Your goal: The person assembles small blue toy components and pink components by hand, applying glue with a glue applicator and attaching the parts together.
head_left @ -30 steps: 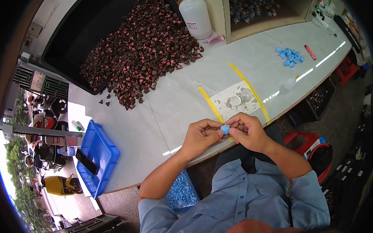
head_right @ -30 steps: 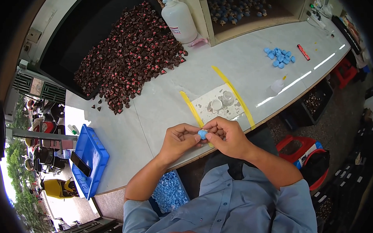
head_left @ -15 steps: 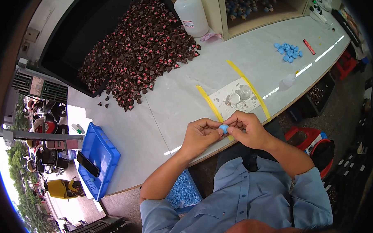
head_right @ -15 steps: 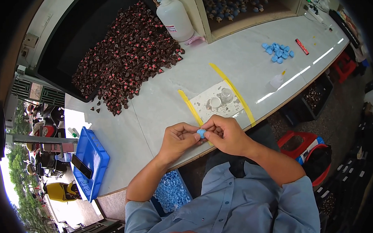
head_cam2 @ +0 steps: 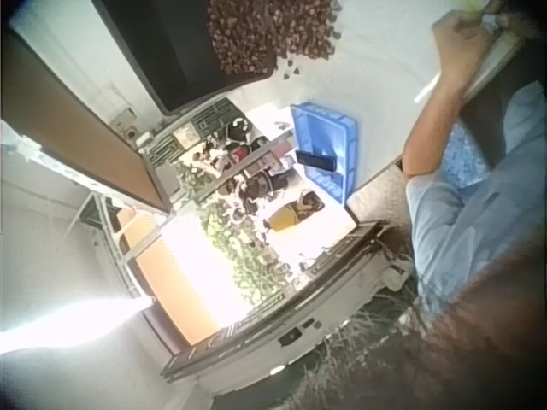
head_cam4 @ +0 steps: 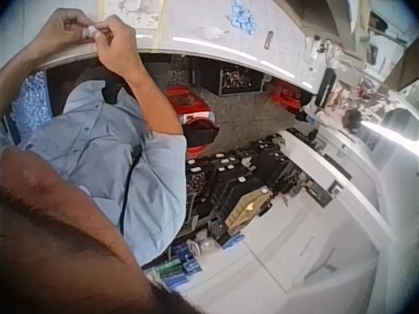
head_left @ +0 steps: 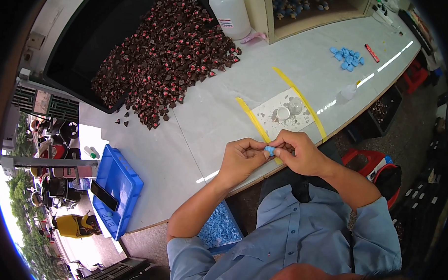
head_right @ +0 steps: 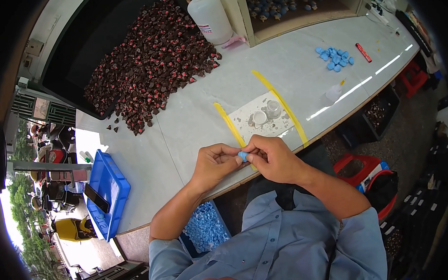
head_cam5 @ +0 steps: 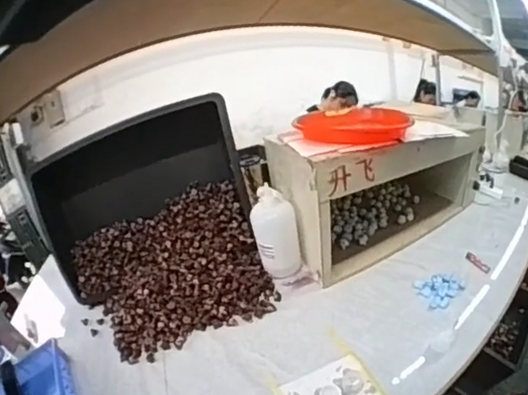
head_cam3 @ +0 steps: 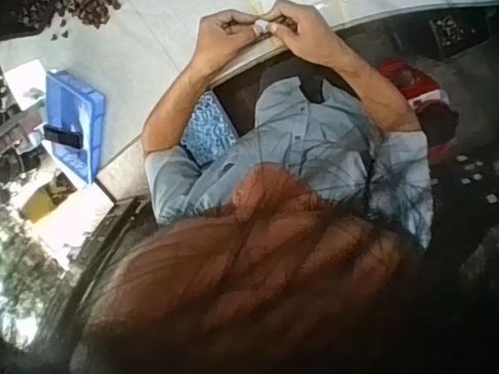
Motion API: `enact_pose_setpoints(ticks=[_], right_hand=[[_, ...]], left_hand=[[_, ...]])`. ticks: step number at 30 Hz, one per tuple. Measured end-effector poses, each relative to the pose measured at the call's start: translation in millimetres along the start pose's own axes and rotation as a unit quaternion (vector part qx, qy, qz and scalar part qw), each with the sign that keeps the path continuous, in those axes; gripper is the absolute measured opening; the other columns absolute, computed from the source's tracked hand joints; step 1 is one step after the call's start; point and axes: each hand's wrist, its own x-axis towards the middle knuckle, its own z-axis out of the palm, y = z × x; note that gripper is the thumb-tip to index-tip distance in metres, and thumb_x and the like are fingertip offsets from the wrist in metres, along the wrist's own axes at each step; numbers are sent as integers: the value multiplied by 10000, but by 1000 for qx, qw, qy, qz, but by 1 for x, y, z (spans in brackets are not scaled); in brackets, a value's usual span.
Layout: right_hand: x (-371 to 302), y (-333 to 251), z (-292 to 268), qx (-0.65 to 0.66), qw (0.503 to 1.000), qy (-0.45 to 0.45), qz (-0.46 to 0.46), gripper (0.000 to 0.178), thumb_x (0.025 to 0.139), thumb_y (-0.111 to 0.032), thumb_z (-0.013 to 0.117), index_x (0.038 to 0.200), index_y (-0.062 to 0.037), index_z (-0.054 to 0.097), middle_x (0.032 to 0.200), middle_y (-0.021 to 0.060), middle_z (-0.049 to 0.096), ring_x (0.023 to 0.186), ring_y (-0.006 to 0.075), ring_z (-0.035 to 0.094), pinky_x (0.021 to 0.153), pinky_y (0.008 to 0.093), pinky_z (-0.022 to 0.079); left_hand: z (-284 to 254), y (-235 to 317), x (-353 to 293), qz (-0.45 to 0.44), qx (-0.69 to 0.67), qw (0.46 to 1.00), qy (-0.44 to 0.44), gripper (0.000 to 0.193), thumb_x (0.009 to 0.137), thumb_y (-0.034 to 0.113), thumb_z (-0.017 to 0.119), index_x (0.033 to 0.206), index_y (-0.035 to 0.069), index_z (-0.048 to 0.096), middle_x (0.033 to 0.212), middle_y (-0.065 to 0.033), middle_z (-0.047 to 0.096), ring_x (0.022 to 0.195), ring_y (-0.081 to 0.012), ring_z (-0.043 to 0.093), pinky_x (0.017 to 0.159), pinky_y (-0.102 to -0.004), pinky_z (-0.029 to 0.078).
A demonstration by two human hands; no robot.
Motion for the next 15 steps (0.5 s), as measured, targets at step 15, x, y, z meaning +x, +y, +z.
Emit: enact_pose_setpoints(ticks=[15], right_hand=[[2, 2, 3, 1, 1000, 21, -4, 84, 889, 77, 551, 959, 39, 577, 813, 45, 629, 688, 29, 535, 572, 205, 439]], left_hand=[[0, -7, 3, 8, -15, 1000, 13, 184, 885, -3, 659, 1031, -102, 605, 921, -140, 689, 825, -124, 679, 727, -215, 553]])
